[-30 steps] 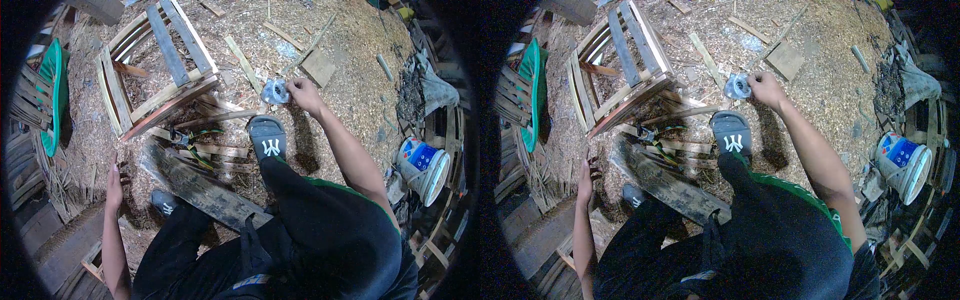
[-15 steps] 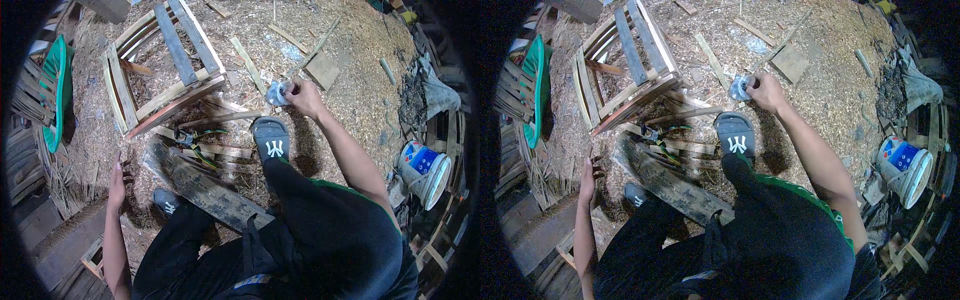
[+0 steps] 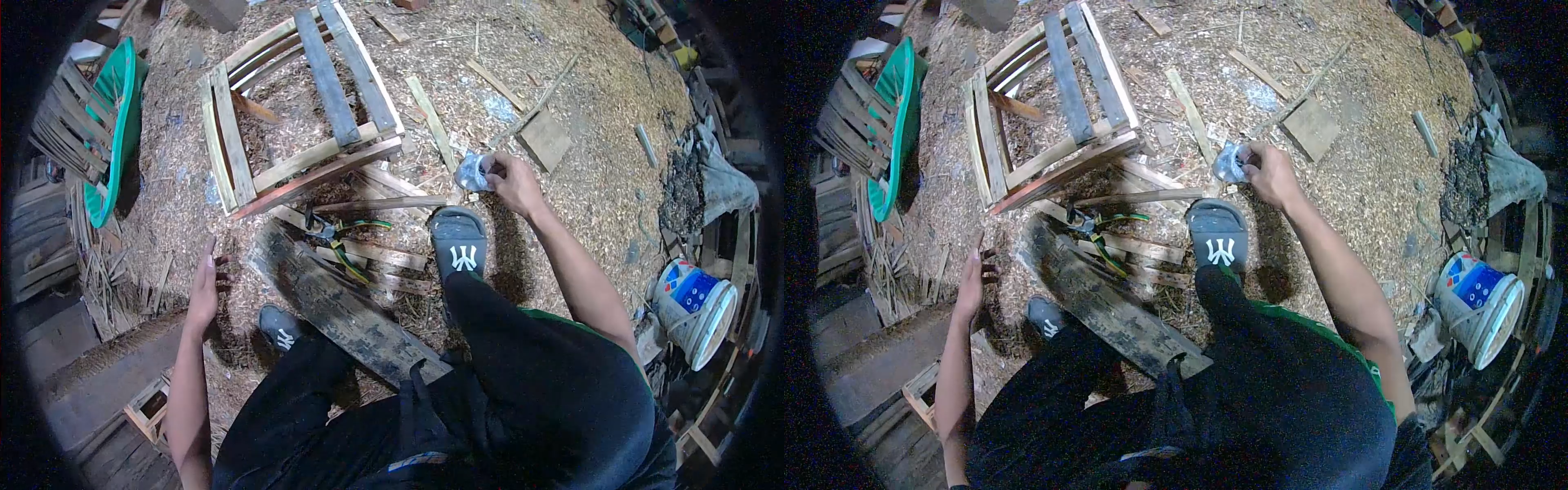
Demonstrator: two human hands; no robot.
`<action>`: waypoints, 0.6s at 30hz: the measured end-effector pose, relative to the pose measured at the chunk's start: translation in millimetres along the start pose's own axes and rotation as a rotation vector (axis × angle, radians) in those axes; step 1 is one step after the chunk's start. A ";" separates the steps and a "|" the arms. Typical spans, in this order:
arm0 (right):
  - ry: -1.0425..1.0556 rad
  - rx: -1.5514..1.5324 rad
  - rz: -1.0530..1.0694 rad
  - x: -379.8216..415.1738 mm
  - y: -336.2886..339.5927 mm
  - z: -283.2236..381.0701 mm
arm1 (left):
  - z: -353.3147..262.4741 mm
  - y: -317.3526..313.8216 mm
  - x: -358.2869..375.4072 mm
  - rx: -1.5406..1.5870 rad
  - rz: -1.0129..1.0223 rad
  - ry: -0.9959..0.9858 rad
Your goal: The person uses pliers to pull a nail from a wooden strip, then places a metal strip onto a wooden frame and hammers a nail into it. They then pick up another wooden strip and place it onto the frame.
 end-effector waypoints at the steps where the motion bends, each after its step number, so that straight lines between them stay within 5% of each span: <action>1: 0.023 -0.030 -0.017 0.4 -1.4 -1.1 | -2.0 -1.2 1.3 0.001 -0.006 0.002; 8: 0.163 0.080 -0.010 -1.6 -3.0 4.8 | 6.6 0.6 -3.8 0.045 -0.015 -0.043; 14: -0.017 -0.029 -0.004 -4.0 -2.1 -10.1 | -10.1 1.9 -2.4 -0.089 -0.051 -0.133; 18: 0.068 0.069 -0.075 -2.5 7.2 1.9 | -18.4 -3.7 3.6 0.089 -0.027 0.009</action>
Point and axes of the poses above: each hand's wrist, its own x-axis away from the middle knuckle, its own y-axis out of the back of the hand, z = x × y, the point moved 9 cm from there along -x, towards the middle knuckle, and after that the axes turned 5 degrees about -z, right-handed, at the moved point
